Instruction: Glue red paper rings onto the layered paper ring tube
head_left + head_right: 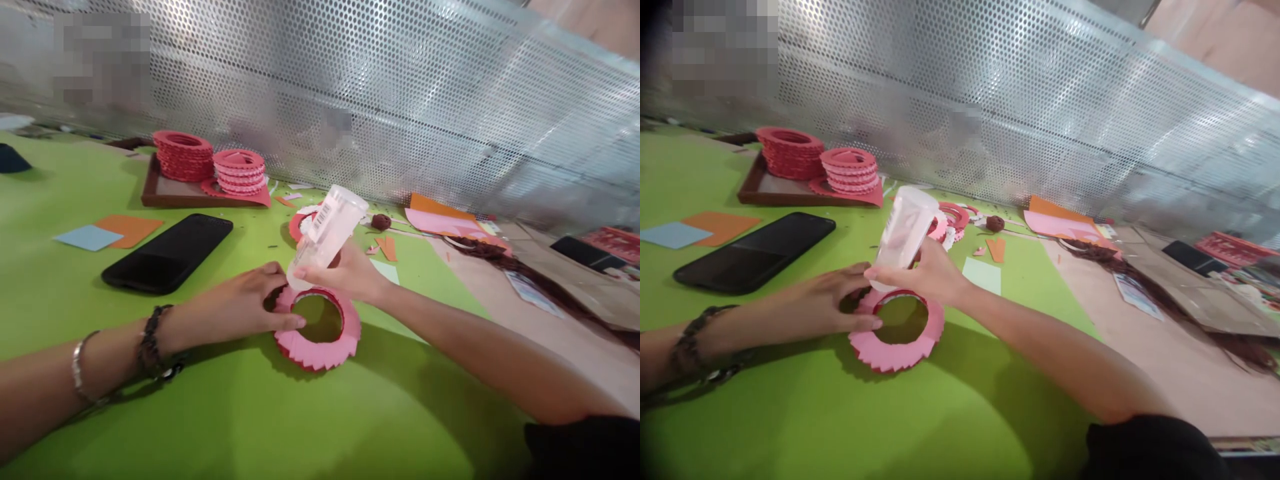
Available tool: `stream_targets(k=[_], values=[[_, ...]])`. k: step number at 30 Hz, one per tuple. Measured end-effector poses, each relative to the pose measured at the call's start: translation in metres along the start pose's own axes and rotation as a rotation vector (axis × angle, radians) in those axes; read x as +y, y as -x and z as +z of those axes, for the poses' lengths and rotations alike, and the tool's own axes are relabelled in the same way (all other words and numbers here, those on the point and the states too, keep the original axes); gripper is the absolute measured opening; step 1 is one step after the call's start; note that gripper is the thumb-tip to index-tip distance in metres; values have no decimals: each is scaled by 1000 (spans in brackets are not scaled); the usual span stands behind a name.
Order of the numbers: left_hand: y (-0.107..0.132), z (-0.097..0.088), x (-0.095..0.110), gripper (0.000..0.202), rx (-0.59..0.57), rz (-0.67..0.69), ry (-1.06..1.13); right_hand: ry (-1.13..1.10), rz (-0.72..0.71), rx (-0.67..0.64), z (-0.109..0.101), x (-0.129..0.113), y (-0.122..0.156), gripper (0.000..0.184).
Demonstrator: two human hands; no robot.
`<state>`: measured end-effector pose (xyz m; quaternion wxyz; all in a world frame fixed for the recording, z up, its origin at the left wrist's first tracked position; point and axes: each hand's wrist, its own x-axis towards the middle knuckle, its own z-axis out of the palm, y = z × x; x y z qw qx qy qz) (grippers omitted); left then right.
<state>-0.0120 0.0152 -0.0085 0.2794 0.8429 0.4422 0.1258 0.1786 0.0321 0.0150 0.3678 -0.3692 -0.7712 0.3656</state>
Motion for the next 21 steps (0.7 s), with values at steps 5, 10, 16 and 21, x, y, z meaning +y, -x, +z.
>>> stream_targets(k=[5, 10, 16, 21], values=[[-1, 1, 3, 48, -7, -53, -43, -81, -6, -4, 3, 10, -3, 34], [-3, 0, 2, 45, -18, -31, -39, -137, 46, 32, 3, 15, -3, 39], [-2, -2, 5, 45, -8, -20, -42, -143, 61, 13, -2, 19, 0, 44], [-1, 0, 4, 48, 5, -35, -61, -146, 74, 25, -3, 19, 0, 45]])
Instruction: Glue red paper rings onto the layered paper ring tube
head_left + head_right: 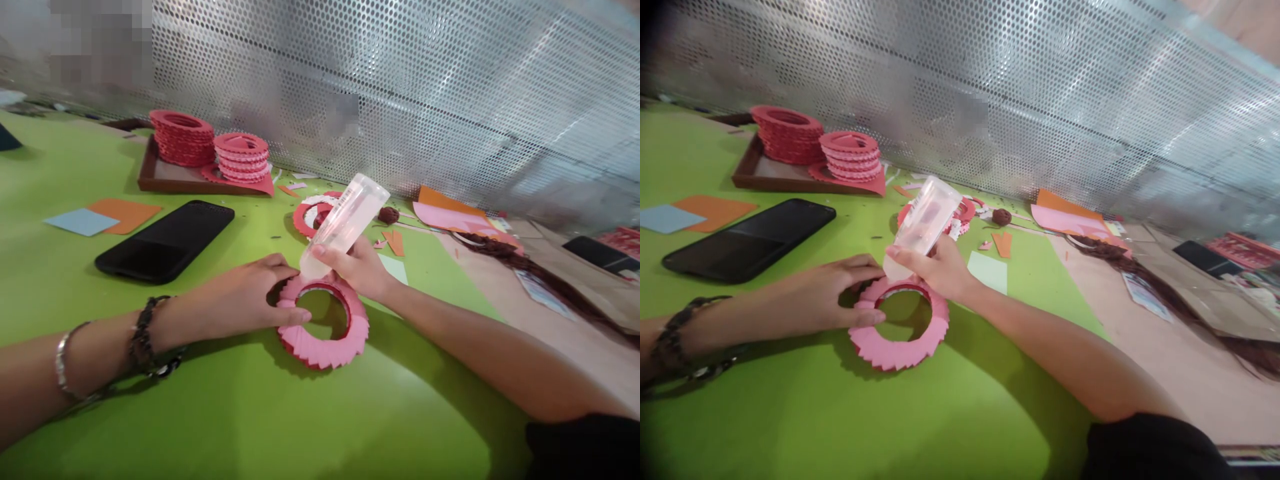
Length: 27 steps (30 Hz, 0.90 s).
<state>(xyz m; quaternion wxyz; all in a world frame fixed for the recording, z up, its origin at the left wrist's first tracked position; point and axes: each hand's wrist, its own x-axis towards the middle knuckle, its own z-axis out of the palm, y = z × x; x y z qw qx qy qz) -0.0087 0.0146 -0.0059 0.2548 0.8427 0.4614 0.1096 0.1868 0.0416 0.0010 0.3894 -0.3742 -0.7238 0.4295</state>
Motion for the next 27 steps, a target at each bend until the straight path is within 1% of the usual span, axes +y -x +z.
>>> stream_targets(k=[6, 10, 16, 22, 27], values=[[0, 2, -4, 52, 5, 18, -11, 69, -3, 39, -2, -1, 1, 47], [-1, 2, -6, 55, 12, 41, -17, 50, 10, 63, -2, -3, 1, 50], [0, 2, -5, 52, 20, 43, 8, 11, 67, 66, -4, -3, 4, 50], [0, 1, -4, 58, 16, 26, 27, 25, 0, 113, -8, -2, 7, 48], [-1, 2, -5, 62, 10, 22, 21, 49, -1, 141, -11, 0, 8, 48]])
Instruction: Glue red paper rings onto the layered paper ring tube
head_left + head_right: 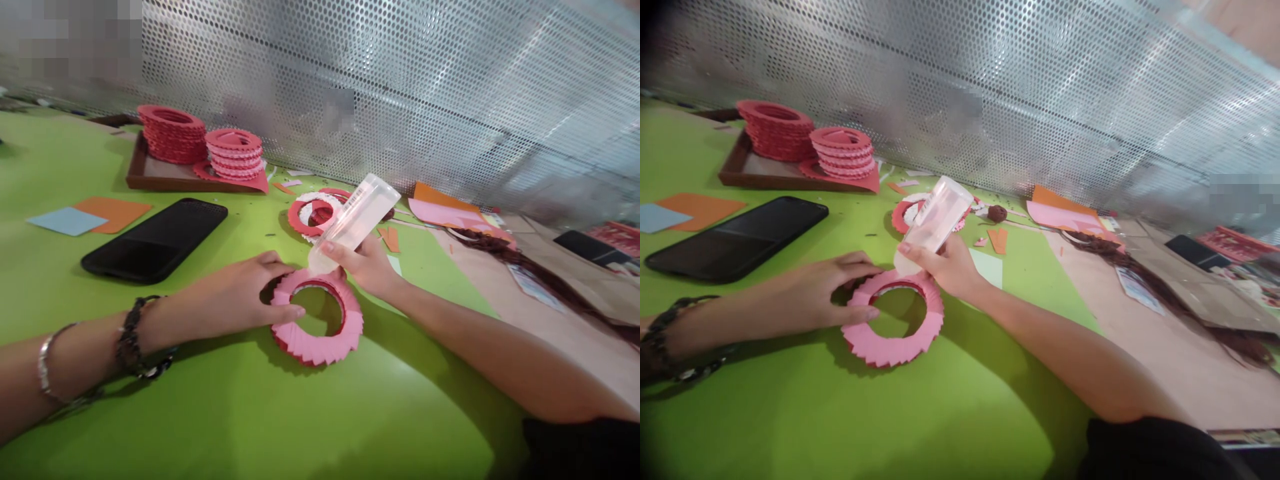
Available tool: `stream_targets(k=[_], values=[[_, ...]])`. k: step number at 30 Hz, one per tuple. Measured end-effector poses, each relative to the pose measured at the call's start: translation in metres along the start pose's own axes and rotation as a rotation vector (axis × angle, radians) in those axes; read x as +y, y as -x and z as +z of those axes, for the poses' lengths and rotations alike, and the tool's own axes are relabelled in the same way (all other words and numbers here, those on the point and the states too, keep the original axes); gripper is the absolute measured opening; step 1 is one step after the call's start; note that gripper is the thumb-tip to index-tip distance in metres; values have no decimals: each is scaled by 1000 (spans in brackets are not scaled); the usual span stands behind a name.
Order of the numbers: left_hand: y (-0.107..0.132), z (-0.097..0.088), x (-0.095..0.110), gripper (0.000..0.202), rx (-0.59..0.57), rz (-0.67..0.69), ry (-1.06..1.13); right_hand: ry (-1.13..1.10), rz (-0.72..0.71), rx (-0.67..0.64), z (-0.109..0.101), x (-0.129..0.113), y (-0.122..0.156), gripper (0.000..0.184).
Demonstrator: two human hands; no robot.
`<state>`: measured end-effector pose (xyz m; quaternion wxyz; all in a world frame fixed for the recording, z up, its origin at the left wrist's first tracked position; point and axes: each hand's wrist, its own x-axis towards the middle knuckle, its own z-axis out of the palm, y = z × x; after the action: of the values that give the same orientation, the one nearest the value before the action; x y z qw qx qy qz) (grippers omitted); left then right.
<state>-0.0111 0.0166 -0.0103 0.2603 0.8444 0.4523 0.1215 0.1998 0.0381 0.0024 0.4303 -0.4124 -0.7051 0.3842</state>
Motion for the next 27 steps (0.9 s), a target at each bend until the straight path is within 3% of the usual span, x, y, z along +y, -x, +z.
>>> stream_targets(k=[9, 17, 27], values=[[0, -1, 2, 63, 6, 10, -1, -18, 59, 31, -2, 0, 4, 50], [0, -3, 5, 56, -4, -36, 8, 10, 80, 135, -12, -5, 9, 54], [2, -1, 4, 55, 46, -26, 9, 101, -136, 74, 13, -9, 2, 43]])
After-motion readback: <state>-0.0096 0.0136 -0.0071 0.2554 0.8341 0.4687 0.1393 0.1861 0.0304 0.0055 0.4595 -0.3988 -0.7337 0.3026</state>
